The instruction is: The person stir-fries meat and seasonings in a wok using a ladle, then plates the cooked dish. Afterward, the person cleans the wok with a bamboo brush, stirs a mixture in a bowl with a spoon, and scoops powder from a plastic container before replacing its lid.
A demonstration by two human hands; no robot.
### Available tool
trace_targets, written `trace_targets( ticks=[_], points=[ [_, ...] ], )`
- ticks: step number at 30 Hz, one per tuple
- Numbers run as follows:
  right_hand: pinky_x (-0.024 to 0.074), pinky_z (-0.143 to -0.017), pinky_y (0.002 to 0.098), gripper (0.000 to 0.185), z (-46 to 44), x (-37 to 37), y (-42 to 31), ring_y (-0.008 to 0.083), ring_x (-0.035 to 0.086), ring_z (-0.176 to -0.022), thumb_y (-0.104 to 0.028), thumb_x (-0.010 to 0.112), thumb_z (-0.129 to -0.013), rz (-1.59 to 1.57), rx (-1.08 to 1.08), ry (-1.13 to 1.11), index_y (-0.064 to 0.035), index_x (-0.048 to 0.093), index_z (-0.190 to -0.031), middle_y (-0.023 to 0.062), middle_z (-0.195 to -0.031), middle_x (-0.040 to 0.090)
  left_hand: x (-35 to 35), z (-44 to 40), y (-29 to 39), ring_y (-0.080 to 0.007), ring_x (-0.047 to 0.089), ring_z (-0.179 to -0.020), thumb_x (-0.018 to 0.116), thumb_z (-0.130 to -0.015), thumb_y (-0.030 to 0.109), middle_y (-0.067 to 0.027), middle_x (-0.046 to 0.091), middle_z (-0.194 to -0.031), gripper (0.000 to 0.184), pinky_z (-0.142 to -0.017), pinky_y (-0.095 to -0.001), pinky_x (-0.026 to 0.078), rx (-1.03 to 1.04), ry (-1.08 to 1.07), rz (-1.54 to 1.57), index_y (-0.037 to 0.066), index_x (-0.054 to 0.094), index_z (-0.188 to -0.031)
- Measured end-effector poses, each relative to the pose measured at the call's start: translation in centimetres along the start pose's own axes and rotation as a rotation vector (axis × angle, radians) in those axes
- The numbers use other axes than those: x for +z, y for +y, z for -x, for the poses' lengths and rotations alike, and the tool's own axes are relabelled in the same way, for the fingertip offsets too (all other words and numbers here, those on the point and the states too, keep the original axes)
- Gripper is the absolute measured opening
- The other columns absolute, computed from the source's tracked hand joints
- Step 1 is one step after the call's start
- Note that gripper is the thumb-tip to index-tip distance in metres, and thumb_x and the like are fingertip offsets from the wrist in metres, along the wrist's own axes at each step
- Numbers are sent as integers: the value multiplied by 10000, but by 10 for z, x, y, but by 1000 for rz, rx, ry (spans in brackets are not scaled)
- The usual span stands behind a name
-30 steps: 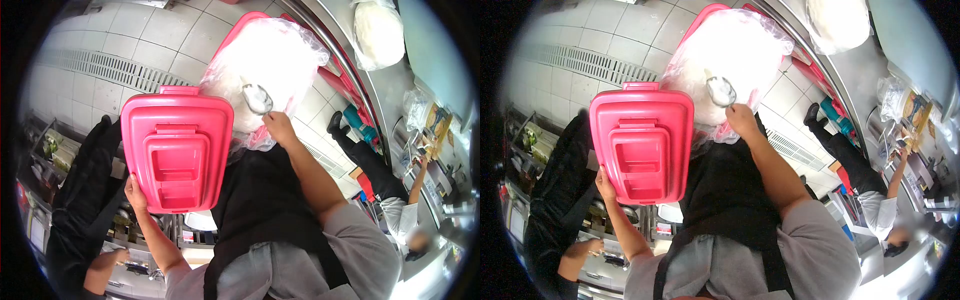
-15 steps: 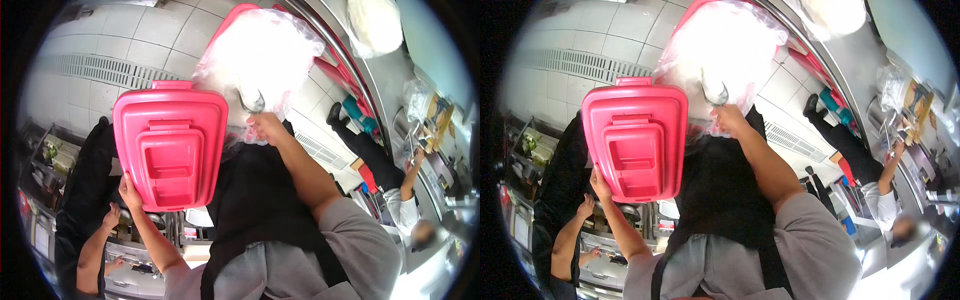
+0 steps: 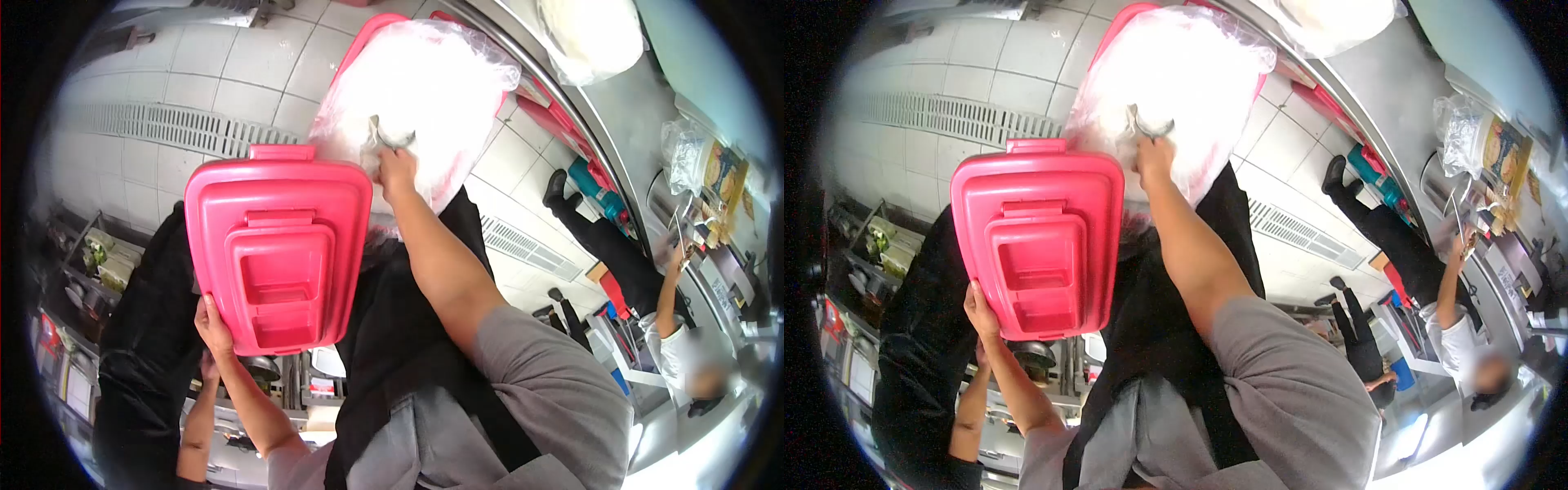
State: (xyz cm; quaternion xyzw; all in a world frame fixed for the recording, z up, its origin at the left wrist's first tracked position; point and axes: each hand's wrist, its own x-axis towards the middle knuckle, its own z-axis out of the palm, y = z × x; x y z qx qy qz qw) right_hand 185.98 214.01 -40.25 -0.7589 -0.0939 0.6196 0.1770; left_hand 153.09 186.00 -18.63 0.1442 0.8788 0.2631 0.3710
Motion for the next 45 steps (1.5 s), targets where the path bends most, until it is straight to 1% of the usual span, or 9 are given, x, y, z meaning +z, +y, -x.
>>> trace_targets(
  ticks=[10,13,20,23,26,35,40,42,45],
  points=[
    [471,-457,338,258,58,-115,-8,131,547,-482,-239,669,-981,410,-133,-267,4,656,-896,43,-627,552,-7,-9,41,-103,561,-852,523,-1110,374,-20,694,-931,461,-789,-298,472,88,-11,-13,-50,699,-1057],
    [493,-480,344,276,56,-147,2,153,575,-467,-249,677,-989,512,-298,-354,24,666,-950,55,-620,579,-12,1,64,-101,549,-836,516,-1113,378,-12,677,-902,465,-769,-293,461,141,-21,30,-42,696,-1026],
    [534,-623,308,245,68,-221,-36,94,633,-713,-201,649,-1005,592,-387,-545,35,693,-1054,51,-757,655,-25,56,134,-108,548,-797,511,-1112,410,-22,664,-865,491,-737,-294,459,229,114,-189,-36,693,-1015],
    [515,-598,315,227,86,-258,-61,107,599,-639,-209,637,-1011,486,-450,-613,5,689,-1065,38,-715,622,0,81,165,-122,535,-749,516,-1106,441,-26,651,-828,522,-686,-309,456,297,180,-162,-39,688,-992],
    [468,-518,290,191,113,-300,-104,93,538,-537,-208,637,-1020,547,-310,-657,-40,667,-1106,-16,-666,539,-10,81,158,-129,524,-727,523,-1101,456,-28,640,-800,534,-656,-317,448,264,175,-264,-29,679,-943],
    [415,-495,290,211,237,-509,-259,78,482,-516,-237,666,-1013,706,-553,-289,-27,675,-1003,-9,-652,524,0,127,206,-104,493,-693,558,-1085,467,-9,603,-743,541,-621,-307,417,320,158,-144,0,622,-821],
    [395,-468,262,182,276,-601,-341,63,494,-489,-178,643,-995,749,-452,-116,-23,738,-1003,-31,-605,533,26,155,239,-103,487,-683,564,-1080,476,-12,589,-720,556,-610,-311,411,350,196,-111,13,588,-774],
    [384,-456,260,200,284,-619,-372,66,494,-476,-158,623,-981,809,-414,-58,-11,755,-1008,-25,-594,543,26,157,236,-110,534,-725,556,-1084,471,-28,650,-799,521,-657,-307,453,312,174,-137,-4,672,-904],
    [455,-453,346,207,272,-625,-419,208,585,-464,-189,681,-873,1087,-353,34,-8,763,-929,113,-666,635,29,159,233,-114,555,-748,558,-1082,473,-38,681,-842,520,-678,-307,471,300,150,-140,-12,719,-984]
  ],
)
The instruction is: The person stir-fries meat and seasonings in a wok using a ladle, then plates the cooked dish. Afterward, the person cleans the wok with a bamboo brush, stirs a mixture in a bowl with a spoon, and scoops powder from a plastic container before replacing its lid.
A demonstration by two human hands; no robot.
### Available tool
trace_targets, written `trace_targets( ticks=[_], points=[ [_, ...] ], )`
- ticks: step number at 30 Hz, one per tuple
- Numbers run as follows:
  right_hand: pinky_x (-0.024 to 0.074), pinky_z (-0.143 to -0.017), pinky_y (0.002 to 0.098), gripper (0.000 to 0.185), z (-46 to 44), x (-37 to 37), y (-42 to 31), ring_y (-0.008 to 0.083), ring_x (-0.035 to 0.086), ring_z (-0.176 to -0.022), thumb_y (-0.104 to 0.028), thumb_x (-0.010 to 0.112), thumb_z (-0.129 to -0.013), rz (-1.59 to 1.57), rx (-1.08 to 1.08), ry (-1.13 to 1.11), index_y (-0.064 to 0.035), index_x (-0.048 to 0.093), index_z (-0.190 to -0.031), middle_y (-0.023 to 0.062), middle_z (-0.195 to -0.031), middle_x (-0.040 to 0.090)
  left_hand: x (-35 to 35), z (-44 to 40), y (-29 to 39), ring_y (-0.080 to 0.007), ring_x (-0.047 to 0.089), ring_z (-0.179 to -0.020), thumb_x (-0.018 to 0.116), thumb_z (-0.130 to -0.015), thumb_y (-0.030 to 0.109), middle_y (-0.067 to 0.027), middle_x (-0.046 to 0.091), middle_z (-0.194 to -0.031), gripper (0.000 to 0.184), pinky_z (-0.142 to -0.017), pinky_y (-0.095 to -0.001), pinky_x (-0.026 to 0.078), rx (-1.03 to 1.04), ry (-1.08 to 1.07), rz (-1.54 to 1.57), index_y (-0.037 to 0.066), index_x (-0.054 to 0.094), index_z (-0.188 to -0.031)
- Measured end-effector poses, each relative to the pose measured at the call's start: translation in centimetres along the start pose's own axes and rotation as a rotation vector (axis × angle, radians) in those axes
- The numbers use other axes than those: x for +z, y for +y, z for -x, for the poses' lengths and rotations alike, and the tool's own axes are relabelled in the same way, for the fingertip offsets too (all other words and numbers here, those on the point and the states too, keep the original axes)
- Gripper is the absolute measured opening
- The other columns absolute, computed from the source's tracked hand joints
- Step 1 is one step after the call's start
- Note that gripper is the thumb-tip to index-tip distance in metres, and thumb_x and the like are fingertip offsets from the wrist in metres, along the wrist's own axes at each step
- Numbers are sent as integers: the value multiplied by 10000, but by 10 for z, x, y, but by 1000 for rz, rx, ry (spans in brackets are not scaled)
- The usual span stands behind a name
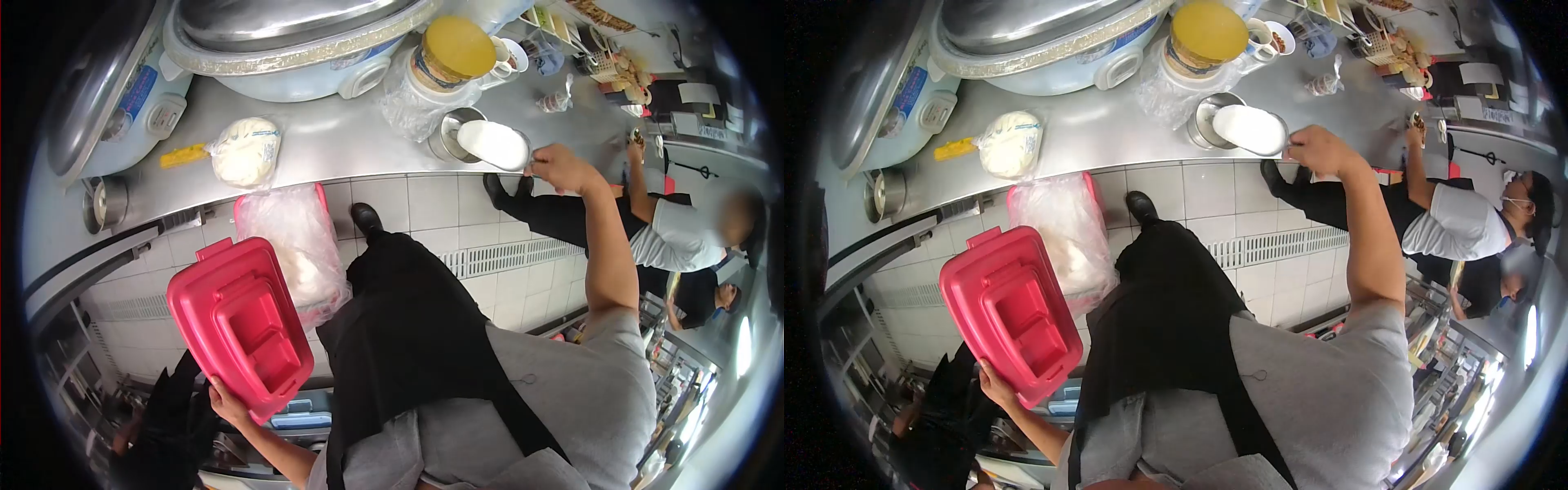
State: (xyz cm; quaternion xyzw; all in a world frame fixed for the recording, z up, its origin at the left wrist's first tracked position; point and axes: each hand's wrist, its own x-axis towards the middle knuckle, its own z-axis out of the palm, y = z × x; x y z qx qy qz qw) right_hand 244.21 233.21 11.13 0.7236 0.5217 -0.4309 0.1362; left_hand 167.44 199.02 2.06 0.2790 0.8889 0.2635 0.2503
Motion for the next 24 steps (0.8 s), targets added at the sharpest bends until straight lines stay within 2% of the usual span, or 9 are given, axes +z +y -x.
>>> trace_targets(
  ticks=[3,6,9,12,17,19,21,23,24],
  points=[
    [514,-487,411,217,-32,-9,-23,306,652,-503,-157,655,-838,282,23,91,23,762,-893,184,-741,688,7,9,6,-110,538,-733,563,-1080,478,-29,665,-820,523,-655,-306,454,10,23,-11,-8,709,-950],
    [583,-630,462,247,-45,-21,-76,387,726,-663,-135,630,-821,595,155,-39,54,763,-905,240,-901,748,11,12,3,-103,489,-679,563,-1081,470,-16,601,-726,536,-607,-314,414,22,62,-25,12,610,-805],
    [590,-779,481,261,-33,-20,-95,421,743,-852,-121,629,-804,792,-83,80,75,760,-917,274,-1011,742,6,11,-17,-102,468,-652,568,-1079,464,-14,570,-677,556,-588,-320,398,32,64,11,20,570,-745],
    [571,-885,470,270,-18,-24,-110,432,719,-999,-128,636,-799,847,-24,47,69,763,-935,295,-1044,724,-3,8,-29,-108,473,-649,572,-1077,457,-19,576,-674,551,-588,-327,405,45,73,18,16,575,-748],
    [566,-810,497,246,14,-24,-66,464,703,-923,-154,641,-814,722,-136,187,37,759,-912,307,-942,712,-11,2,-47,-136,525,-705,570,-1078,446,-56,642,-754,520,-638,-347,450,-20,99,75,-22,656,-867],
    [533,-648,479,240,28,-3,-52,396,694,-703,-193,662,-847,532,-363,219,29,747,-879,264,-753,684,-10,1,-54,-145,549,-750,566,-1080,440,-66,665,-805,509,-679,-347,469,-48,119,137,-40,692,-964],
    [466,-525,411,266,44,40,-100,246,608,-522,-232,683,-891,270,45,25,24,714,-827,140,-623,621,-15,3,-63,-142,555,-773,557,-1086,432,-56,670,-829,505,-703,-340,473,-86,117,127,-45,703,-1010],
    [423,-474,348,287,22,102,-97,134,524,-468,-245,684,-936,-15,-88,-153,10,676,-802,47,-585,550,-19,2,-72,-131,551,-780,543,-1094,433,-36,671,-844,509,-713,-329,468,-131,112,120,-42,707,-1006],
    [435,-480,347,290,1,140,-96,138,520,-480,-259,694,-934,16,-134,-209,12,674,-833,36,-603,560,-20,-2,-83,-125,549,-783,536,-1097,438,-28,673,-853,516,-716,-323,465,-145,97,174,-38,709,-1000]
  ],
)
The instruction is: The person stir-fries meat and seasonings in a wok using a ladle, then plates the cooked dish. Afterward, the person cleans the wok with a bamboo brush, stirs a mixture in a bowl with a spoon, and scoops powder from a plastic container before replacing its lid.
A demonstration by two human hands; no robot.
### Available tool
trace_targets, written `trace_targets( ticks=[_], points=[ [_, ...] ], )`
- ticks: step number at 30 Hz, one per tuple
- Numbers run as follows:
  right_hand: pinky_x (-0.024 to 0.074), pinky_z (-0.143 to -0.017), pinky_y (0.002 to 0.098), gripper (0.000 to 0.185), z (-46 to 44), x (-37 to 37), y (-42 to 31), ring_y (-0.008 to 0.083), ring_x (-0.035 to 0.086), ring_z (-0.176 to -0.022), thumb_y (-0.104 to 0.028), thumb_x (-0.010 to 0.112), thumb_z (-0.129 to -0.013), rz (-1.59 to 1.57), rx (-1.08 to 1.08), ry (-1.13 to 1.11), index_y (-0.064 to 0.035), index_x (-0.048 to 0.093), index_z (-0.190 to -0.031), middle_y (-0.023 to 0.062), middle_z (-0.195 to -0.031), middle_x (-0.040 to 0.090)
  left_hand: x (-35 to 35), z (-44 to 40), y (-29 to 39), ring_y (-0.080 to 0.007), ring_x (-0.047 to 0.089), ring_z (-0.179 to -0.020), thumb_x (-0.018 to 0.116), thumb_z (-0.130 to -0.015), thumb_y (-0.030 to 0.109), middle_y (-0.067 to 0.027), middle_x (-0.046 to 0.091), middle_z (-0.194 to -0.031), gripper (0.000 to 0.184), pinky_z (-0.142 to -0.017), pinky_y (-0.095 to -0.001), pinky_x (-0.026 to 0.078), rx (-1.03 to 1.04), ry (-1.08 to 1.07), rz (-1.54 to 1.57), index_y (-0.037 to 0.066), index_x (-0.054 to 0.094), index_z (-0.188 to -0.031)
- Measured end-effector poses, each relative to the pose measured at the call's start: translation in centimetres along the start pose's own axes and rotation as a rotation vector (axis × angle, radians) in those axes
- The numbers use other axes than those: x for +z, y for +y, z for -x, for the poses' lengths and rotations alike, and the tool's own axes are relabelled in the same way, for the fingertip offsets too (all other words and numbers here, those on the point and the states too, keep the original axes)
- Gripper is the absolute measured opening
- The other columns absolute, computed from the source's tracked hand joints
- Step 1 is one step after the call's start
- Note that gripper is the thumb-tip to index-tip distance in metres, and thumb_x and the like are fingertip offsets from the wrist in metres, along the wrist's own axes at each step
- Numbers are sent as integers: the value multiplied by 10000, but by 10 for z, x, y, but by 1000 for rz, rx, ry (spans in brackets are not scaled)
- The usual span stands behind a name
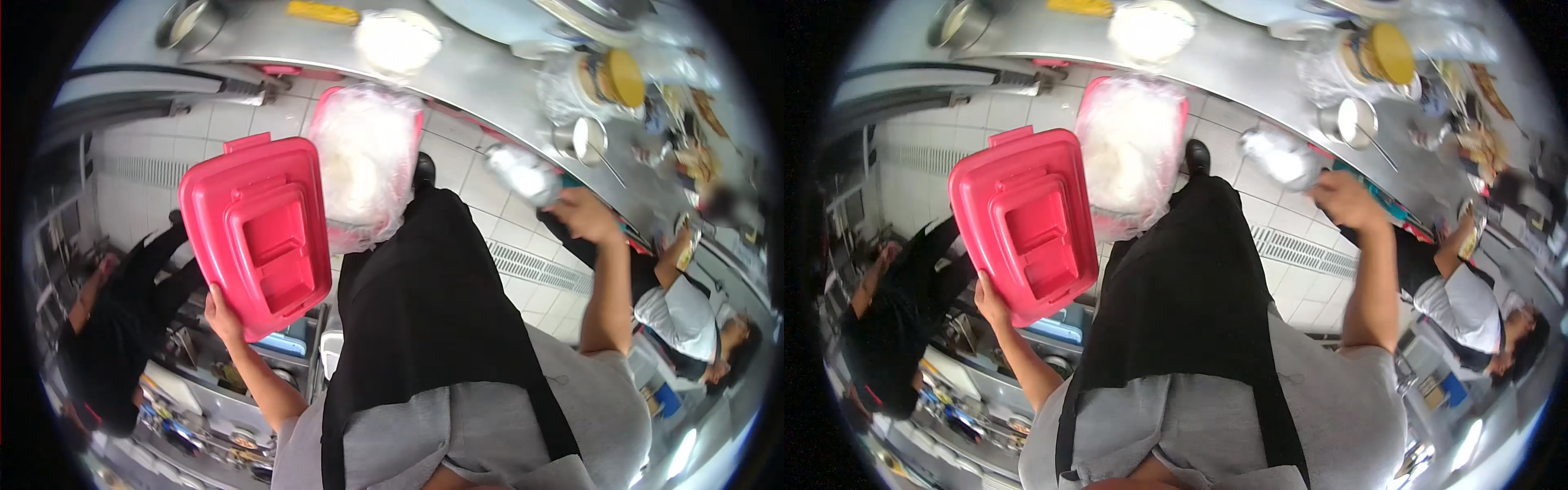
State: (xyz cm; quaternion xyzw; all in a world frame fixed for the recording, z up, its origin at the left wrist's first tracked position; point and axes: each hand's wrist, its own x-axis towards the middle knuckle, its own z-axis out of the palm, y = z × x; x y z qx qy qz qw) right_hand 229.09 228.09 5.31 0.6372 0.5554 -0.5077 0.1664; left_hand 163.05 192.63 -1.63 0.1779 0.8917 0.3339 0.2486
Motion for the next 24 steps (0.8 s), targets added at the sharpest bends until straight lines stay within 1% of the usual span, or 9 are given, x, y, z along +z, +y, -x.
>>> trace_targets(
  ticks=[4,7,8,10,13,16,19,21,24],
  points=[
    [521,-505,371,327,-102,131,-49,206,608,-494,-284,714,-915,19,-135,-306,42,691,-893,107,-650,603,4,-6,-7,-111,566,-814,527,-1098,463,-26,690,-895,531,-753,-309,469,-14,-18,126,-24,722,-1016],
    [580,-585,357,444,-177,236,-78,203,679,-583,-375,677,-982,-178,-31,-272,37,699,-1148,87,-728,672,6,-25,-26,-112,598,-874,532,-1094,477,-42,716,-972,549,-801,-296,481,-46,-82,204,-38,724,-1084],
    [587,-871,371,560,-186,255,-90,283,738,-1011,-447,669,-971,163,-176,-90,27,684,-1269,247,-1040,740,8,-32,-25,-113,603,-884,533,-1093,481,-44,720,-986,556,-808,-293,482,-48,-102,223,-42,723,-1093],
    [530,-1013,412,708,-199,282,-95,298,633,-1268,-501,683,-968,-12,-222,-83,12,574,-1443,286,-1331,655,26,-47,-24,-113,606,-901,541,-1085,504,-47,721,-1003,579,-824,-301,490,-117,-153,305,-44,724,-1118],
    [520,-1023,405,823,-198,292,-110,305,608,-1297,-568,684,-958,-679,-224,-142,10,488,-1510,259,-1419,608,88,-82,-35,-118,612,-917,559,-1072,515,-65,733,-1035,601,-836,-302,503,-164,-270,236,-55,734,-1146],
    [505,-1036,382,849,-209,305,-107,317,593,-1301,-547,702,-960,-739,-156,-62,-3,431,-1553,241,-1450,579,169,-91,-10,-128,618,-886,599,-1044,529,-67,732,-995,618,-822,-303,514,-195,-402,169,-64,744,-1137],
    [496,-1050,384,888,-232,321,-79,311,594,-1278,-511,749,-935,-836,-155,82,14,407,-1564,228,-1434,569,252,-117,-59,-148,625,-850,648,-1006,548,-78,727,-914,609,-824,-309,517,-248,-517,153,-37,754,-1137],
    [496,-1052,395,917,-253,323,-64,310,591,-1264,-512,767,-914,-703,-87,159,22,401,-1564,223,-1438,547,292,-129,-67,-174,645,-874,678,-983,551,-103,736,-911,606,-856,-325,518,-215,-543,63,-28,758,-1142],
    [494,-1065,411,929,-278,325,-58,324,601,-1232,-498,788,-881,-373,-103,392,-4,397,-1564,235,-1459,521,332,-134,-65,-239,656,-1023,753,-939,497,-182,724,-1129,619,-934,-366,514,90,-411,170,-30,704,-1261]
  ],
)
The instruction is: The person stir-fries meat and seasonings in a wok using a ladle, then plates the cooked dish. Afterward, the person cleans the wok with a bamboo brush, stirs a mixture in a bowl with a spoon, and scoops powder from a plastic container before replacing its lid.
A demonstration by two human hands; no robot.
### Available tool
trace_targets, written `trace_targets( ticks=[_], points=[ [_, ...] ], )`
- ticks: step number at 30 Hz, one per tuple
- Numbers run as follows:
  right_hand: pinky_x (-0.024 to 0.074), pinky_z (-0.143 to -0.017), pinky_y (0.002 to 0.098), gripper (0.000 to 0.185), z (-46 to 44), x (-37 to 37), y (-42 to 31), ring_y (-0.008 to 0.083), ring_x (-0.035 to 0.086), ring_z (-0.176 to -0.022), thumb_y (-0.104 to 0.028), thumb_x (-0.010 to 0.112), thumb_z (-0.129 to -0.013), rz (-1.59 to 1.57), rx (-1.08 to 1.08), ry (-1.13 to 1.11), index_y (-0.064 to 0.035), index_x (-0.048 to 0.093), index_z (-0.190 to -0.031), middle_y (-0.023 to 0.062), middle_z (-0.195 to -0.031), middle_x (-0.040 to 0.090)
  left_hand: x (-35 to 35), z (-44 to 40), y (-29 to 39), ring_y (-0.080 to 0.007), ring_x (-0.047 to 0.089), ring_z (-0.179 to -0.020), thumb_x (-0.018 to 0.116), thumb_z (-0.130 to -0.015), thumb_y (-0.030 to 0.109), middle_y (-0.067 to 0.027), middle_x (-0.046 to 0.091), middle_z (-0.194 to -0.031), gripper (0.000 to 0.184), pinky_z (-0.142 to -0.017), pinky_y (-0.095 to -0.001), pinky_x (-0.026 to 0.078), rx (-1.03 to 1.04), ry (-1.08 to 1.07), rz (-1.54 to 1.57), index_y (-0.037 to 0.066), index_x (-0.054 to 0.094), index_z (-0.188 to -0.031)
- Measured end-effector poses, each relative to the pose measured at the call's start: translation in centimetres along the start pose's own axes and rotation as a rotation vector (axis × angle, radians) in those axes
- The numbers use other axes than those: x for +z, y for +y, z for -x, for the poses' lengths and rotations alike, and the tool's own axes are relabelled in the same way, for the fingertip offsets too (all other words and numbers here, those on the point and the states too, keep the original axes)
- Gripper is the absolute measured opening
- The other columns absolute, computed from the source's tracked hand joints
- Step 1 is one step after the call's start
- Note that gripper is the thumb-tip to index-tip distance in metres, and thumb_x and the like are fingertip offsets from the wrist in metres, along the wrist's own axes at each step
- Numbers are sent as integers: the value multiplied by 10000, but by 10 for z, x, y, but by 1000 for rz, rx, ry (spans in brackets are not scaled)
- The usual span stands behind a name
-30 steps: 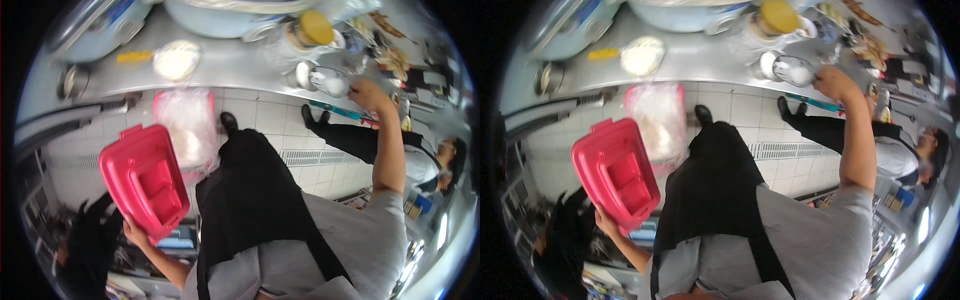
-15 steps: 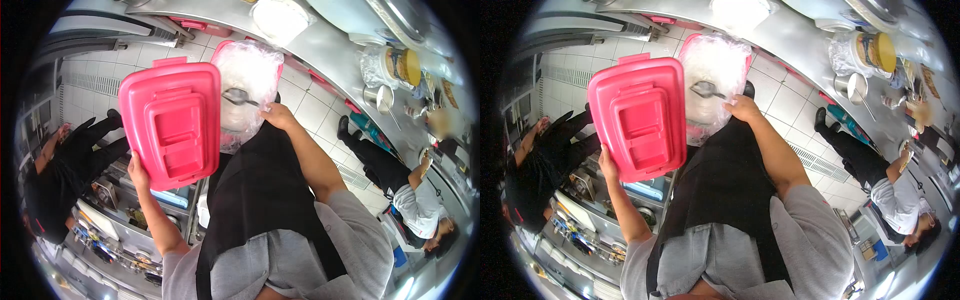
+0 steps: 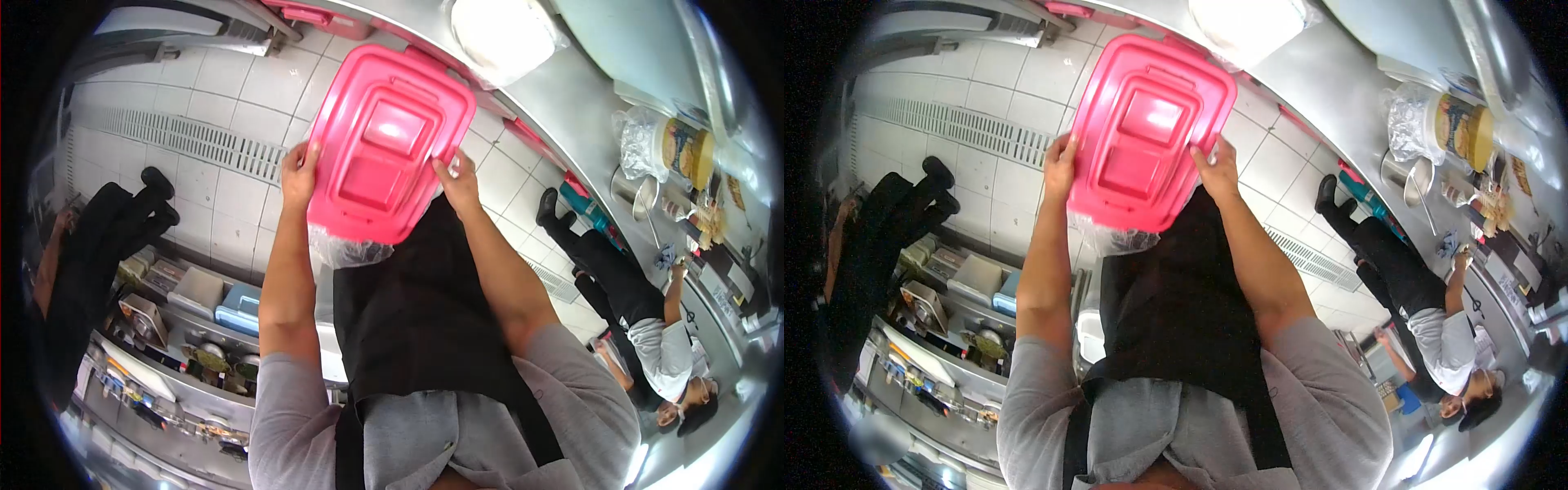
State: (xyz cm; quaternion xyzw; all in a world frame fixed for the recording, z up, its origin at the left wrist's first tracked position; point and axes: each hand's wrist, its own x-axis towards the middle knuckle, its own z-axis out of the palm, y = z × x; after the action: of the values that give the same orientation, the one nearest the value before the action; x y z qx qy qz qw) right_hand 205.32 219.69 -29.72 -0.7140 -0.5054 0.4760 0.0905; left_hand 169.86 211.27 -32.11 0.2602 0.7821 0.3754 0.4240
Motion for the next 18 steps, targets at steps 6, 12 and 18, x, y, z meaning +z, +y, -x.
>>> trace_targets(
  ticks=[6,12,18],
  points=[
    [610,-877,471,916,4,32,24,316,609,-1248,-528,687,-974,-160,239,-178,-177,191,-1660,173,-1469,535,27,22,5,-352,543,-1328,849,-875,358,-230,526,-1474,810,-1117,-412,453,54,59,-229,-13,488,-1498],
    [597,-924,542,833,25,38,37,328,557,-1318,-665,581,-985,-304,486,-358,-67,391,-1532,188,-1478,499,20,44,-26,-328,530,-1371,831,-904,300,-244,530,-1489,808,-1160,-400,416,-68,58,-64,-51,448,-1523],
    [607,-835,420,766,16,61,61,243,672,-1105,-684,567,-985,-175,361,-183,-35,547,-1391,152,-1207,678,2,14,9,-330,604,-1249,843,-880,415,-230,610,-1348,841,-1081,-401,475,-243,-123,-402,-86,502,-1464]
  ],
)
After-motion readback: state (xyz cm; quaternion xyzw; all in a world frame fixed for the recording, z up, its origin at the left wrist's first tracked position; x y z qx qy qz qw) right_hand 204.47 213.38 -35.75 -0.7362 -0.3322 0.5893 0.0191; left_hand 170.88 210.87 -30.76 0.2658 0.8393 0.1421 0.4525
